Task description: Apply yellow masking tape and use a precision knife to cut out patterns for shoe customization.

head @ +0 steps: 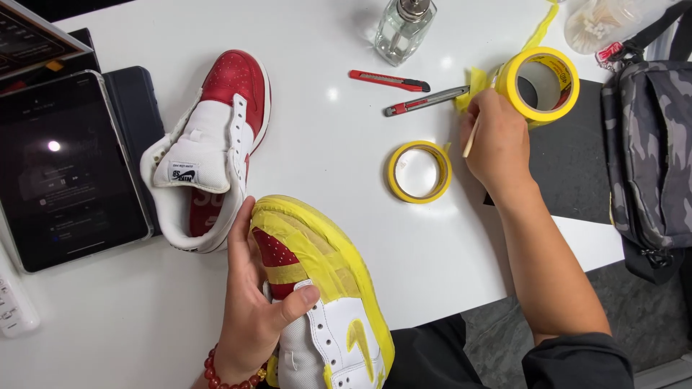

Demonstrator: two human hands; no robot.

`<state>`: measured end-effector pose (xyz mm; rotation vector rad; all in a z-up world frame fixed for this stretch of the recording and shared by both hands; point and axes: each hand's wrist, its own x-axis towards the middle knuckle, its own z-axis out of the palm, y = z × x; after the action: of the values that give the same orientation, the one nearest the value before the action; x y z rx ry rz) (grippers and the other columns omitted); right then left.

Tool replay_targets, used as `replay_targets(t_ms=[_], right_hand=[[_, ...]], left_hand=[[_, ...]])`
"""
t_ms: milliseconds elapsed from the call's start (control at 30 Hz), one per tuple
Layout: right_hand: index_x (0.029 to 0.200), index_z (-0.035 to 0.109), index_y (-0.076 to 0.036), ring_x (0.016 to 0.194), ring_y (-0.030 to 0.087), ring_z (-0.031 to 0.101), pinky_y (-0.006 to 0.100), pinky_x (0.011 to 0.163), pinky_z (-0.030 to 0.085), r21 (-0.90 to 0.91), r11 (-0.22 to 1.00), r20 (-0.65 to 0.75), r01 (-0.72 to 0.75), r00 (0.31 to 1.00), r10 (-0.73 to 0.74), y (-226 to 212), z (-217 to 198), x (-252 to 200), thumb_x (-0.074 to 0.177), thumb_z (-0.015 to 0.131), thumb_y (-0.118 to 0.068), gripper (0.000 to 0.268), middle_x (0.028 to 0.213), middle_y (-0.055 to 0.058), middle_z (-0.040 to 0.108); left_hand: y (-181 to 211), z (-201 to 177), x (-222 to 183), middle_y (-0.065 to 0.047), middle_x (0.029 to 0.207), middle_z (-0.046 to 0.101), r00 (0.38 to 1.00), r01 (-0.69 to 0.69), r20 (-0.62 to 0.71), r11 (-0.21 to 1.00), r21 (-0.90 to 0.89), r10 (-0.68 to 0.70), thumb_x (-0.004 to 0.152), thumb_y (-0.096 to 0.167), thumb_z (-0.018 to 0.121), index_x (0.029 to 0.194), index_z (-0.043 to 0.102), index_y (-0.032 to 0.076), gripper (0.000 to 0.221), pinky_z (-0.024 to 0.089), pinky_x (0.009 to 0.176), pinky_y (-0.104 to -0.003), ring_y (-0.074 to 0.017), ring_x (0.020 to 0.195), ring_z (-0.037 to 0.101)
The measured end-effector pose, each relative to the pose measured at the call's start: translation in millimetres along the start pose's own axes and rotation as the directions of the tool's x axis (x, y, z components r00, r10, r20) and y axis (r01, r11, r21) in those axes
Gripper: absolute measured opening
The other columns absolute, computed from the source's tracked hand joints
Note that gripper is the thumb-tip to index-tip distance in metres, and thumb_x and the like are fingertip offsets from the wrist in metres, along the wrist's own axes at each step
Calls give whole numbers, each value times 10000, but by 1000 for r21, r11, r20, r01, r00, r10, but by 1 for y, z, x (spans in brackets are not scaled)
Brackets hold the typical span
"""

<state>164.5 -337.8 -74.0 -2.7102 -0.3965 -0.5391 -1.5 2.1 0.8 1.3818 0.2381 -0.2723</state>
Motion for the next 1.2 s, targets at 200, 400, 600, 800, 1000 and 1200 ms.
replay_targets(t_ms=[200,400,600,800,1000,1200], right_hand=[[1106,570,-23,796,426,647,507,661,523,-194,974,17,-114,993,119,-14,3,-4,968,715,-37,200,1038,202,626],[1080,565,-25,847,376,660,463,701,529,-218,975,-103,-51,994,29,-11,-5,-13,992,768,-42,223,1085,160,651],[1054,560,-42,776,290,625,361,711,513,-61,989,-214,137,966,-147,-13,-17,-14,928,774,103,287,976,131,713],[1083,454,2,957,125,708,245,917,580,598,800,-87,-48,989,124,3,-1,-25,1006,753,64,315,1019,119,705],[1045,497,7,855,149,729,244,789,567,361,933,-78,-11,996,42,4,3,-21,979,824,46,336,929,118,704],[1059,515,-19,768,191,694,281,708,530,212,977,-37,-36,998,45,-2,-1,-13,905,907,-25,421,876,99,690]], left_hand=[[-8,-9,2,-254,1375,432,1000,-16,-10,999,43,16,722,325,776,1589,-9,9,1212,575,1029,-419,-320,1328,560],[-16,-14,4,-263,1372,433,999,-36,7,998,45,35,734,356,771,1580,-26,-3,1217,596,1011,-403,-311,1325,572],[-17,-15,4,-265,1375,432,999,-48,23,998,28,47,740,364,769,1582,-22,-9,1214,602,1008,-398,-313,1317,580],[-17,-13,3,-259,1356,429,999,-27,20,999,41,26,728,371,767,1579,-19,-7,1219,610,984,-396,-307,1298,594],[-16,-11,2,-263,1354,434,999,-35,17,999,22,34,743,370,768,1580,-27,-12,1216,598,1004,-394,-309,1303,587],[-18,-9,3,-259,1347,432,1000,-19,11,999,42,19,741,351,760,1577,-29,-11,1206,606,995,-398,-304,1308,584]])
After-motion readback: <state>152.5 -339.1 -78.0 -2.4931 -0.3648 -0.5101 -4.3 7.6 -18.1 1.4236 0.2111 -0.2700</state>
